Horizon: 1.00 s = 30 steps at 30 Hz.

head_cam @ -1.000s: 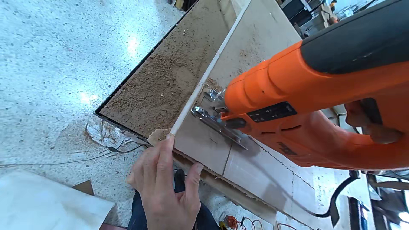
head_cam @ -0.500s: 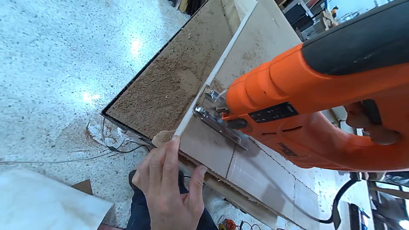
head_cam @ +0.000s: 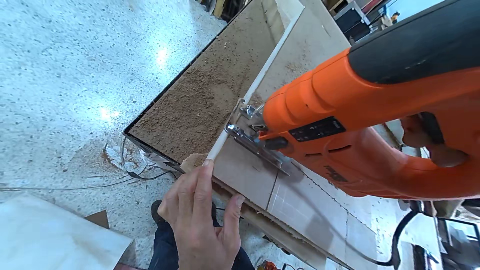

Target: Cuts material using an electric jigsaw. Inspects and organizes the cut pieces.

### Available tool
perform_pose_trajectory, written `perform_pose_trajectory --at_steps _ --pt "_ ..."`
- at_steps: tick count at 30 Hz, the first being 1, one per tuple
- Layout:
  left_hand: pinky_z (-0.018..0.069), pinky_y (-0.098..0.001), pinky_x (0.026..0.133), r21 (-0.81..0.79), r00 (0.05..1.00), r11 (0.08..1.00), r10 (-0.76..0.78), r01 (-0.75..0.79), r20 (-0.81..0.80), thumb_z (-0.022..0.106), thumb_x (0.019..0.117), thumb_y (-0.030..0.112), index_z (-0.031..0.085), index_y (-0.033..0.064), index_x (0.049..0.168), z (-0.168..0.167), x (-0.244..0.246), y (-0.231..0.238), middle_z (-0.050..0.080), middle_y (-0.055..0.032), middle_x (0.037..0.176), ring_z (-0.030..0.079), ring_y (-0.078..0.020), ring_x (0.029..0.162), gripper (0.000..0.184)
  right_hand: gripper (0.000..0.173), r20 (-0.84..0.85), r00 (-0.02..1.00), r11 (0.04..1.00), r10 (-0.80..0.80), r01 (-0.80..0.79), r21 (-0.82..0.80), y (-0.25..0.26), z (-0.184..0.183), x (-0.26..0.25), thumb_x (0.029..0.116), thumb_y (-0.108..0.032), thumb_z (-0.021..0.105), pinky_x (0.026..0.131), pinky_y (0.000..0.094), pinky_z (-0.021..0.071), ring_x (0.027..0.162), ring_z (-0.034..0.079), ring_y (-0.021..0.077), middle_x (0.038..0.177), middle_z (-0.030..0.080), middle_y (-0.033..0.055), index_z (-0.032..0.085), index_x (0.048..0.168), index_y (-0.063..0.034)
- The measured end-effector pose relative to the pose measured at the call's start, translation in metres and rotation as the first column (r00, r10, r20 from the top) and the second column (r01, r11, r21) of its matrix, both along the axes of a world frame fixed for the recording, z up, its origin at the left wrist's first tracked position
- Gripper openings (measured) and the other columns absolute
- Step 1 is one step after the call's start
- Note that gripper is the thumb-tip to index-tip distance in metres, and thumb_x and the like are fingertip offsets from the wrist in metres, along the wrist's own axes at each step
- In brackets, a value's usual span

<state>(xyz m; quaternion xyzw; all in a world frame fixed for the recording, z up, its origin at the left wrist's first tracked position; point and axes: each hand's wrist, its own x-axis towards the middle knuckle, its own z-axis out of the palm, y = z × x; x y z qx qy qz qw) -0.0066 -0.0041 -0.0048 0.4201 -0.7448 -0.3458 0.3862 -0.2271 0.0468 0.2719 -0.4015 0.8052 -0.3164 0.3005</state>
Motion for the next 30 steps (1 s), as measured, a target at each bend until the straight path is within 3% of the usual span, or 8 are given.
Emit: perform_pose_trajectory --at_steps 5,7,10,18,22,26,30 --pt "0.04 -0.0542 0.099 0.037 1.0 0.999 -0.021 0.021 0.014 0.064 0.0889 0.06 0.066 0.002 0.131 0.0 0.0 0.001 0.068 -0.0184 0.12 0.06 -0.0318 0.116 0.072 0.02 -0.011 1.0 1.0 -0.011 0.011 0.003 -0.002 0.001 0.002 0.0931 -0.022 0.073 0.046 0.0353 0.0633 0.066 0.074 0.0203 0.086 0.075 0.0038 0.07 0.108 -0.0092" --pt "0.0406 -0.0546 0.097 0.04 1.0 0.999 0.026 -0.027 0.016 0.066 0.0862 0.064 0.068 -0.0003 0.126 0.0 -0.006 0.002 0.069 -0.0201 0.116 0.061 -0.0333 0.112 0.075 0.018 -0.026 1.0 1.0 -0.01 0.009 -0.015 -0.001 0.0 0.002 0.0947 -0.021 0.071 0.047 0.0348 0.0631 0.065 0.073 0.0199 0.085 0.075 0.0039 0.069 0.108 -0.0085" --pt "0.0403 -0.0551 0.096 0.04 0.994 0.994 0.104 -0.105 0.025 0.072 0.0815 0.063 0.07 -0.0021 0.118 0.004 -0.015 0.003 0.07 -0.021 0.111 0.062 -0.0345 0.108 0.075 0.015 -0.073 0.997 0.999 -0.002 -0.001 -0.04 -0.001 -0.001 0.005 0.0962 -0.022 0.07 0.048 0.0331 0.0619 0.063 0.071 0.0186 0.082 0.073 0.0026 0.07 0.105 -0.0091" --pt "0.0418 -0.053 0.093 0.047 0.993 0.992 0.113 -0.114 0.02 0.073 0.0819 0.059 0.071 -0.0017 0.116 0.005 -0.02 0.003 0.07 -0.0196 0.108 0.063 -0.0327 0.104 0.07 0.014 -0.097 0.995 1.0 0.001 -0.001 -0.002 -0.012 0.001 0.013 0.0969 -0.024 0.067 0.047 0.0326 0.0614 0.063 0.071 0.0181 0.081 0.073 0.0016 0.071 0.101 -0.0112" --pt "0.0416 -0.0542 0.094 0.048 0.992 0.991 0.122 -0.122 0.02 0.073 0.0813 0.058 0.072 -0.002 0.115 0.005 -0.021 0.002 0.071 -0.0199 0.108 0.064 -0.0339 0.104 0.069 0.011 -0.205 0.976 0.997 -0.068 0.057 -0.06 -0.017 -0.01 0.033 0.0969 -0.032 0.066 0.045 0.017 0.0517 0.054 0.061 0.0022 0.072 0.067 -0.0112 0.064 0.092 -0.0226" --pt "0.0417 -0.0545 0.094 0.058 0.993 0.991 0.121 -0.122 0.012 0.074 0.0814 0.056 0.072 -0.0012 0.115 0.004 -0.021 0.003 0.071 -0.0188 0.108 0.064 -0.0333 0.105 0.067 0.02 -0.162 0.987 1.0 -0.001 0.002 0.009 -0.02 0.001 0.016 0.0956 -0.031 0.07 0.045 0.035 0.0613 0.059 0.071 0.0188 0.077 0.073 0.0029 0.073 0.095 -0.0119" --pt "0.0422 -0.0544 0.095 0.052 0.991 0.989 0.135 -0.136 0.016 0.074 0.0814 0.056 0.072 -0.0003 0.116 0.006 -0.019 0.002 0.071 -0.0179 0.108 0.064 -0.0324 0.106 0.067 0.024 -0.185 0.983 0.998 0.017 -0.007 0.055 -0.027 0.004 0.013 0.0958 -0.038 0.07 0.046 0.0372 0.0627 0.063 0.073 0.0195 0.081 0.075 0.0025 0.074 0.097 -0.0142"
